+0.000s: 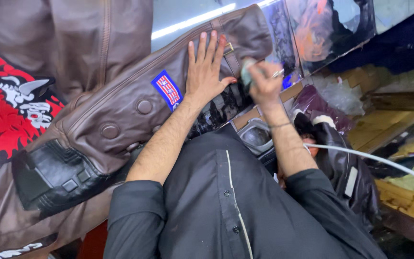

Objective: The person wipes a brown leather jacket with a cloth, focusing on the sleeve, shoulder, and back areas. The person then turns the jacket over to show the front and back sides.

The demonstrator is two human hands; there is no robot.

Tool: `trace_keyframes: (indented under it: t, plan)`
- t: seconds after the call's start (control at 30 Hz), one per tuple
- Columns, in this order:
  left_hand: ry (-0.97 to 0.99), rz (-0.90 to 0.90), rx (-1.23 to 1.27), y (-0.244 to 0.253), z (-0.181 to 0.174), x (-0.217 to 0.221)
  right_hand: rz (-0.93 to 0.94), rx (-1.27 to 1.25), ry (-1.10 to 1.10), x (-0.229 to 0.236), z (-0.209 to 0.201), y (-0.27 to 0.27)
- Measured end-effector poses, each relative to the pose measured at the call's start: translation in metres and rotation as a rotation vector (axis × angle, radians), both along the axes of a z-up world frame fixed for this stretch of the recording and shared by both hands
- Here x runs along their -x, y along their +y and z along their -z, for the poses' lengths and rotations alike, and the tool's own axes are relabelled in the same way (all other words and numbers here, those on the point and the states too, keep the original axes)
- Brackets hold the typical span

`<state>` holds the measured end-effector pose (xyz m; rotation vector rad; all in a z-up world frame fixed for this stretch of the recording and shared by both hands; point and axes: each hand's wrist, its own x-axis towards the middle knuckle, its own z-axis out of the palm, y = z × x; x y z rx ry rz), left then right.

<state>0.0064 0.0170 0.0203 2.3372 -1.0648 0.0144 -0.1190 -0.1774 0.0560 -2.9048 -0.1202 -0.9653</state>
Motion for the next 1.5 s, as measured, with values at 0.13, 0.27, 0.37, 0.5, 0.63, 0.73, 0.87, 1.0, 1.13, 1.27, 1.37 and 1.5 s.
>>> trace_keyframes:
  t: [0.13,0.27,0.37,0.5,0.63,0.73,0.87,1.0,1.13,1.27,1.37,1.5]
  plan:
    - [0.001,-0.002,-0.006,0.002,-0.002,0.001,0.223,-0.172,-0.203,-0.007,0.001,-0.022]
    - [-0.018,0.001,-0.027,0.0,-0.007,0.001,-0.144,-0.009,-0.086,-0.008,-0.005,-0.026]
    - [-0.005,0.002,-0.018,0.0,-0.007,0.001,-0.08,0.012,-0.06,-0.009,-0.007,-0.015]
    - [-0.01,0.004,0.008,0.004,-0.004,0.001,0.086,-0.151,-0.192,-0.022,-0.018,-0.005]
    - [-0.007,0.007,-0.003,0.002,-0.006,0.0,-0.101,-0.013,-0.004,-0.039,-0.036,-0.014]
    - [-0.014,0.002,0.015,0.003,-0.003,-0.001,0.044,-0.121,-0.128,-0.054,-0.035,-0.017]
    - [-0.008,0.003,-0.003,0.002,-0.002,0.001,-0.238,-0.071,0.06,-0.077,-0.029,-0.024]
    - [0.02,0.007,-0.012,0.004,-0.002,0.0,-0.052,-0.087,0.012,-0.097,-0.032,-0.039]
    - [-0.001,-0.007,0.008,0.007,-0.001,0.001,-0.137,-0.103,0.133,-0.11,-0.045,-0.053]
    - [0.005,-0.008,0.004,0.006,-0.003,0.002,-0.208,-0.165,0.227,-0.123,-0.056,-0.059]
    - [-0.008,-0.021,0.001,0.008,-0.003,0.001,-0.035,-0.055,0.032,-0.135,-0.058,-0.052]
    - [0.0,-0.011,-0.014,0.007,-0.005,0.002,-0.275,0.197,0.422,-0.127,-0.081,-0.047]
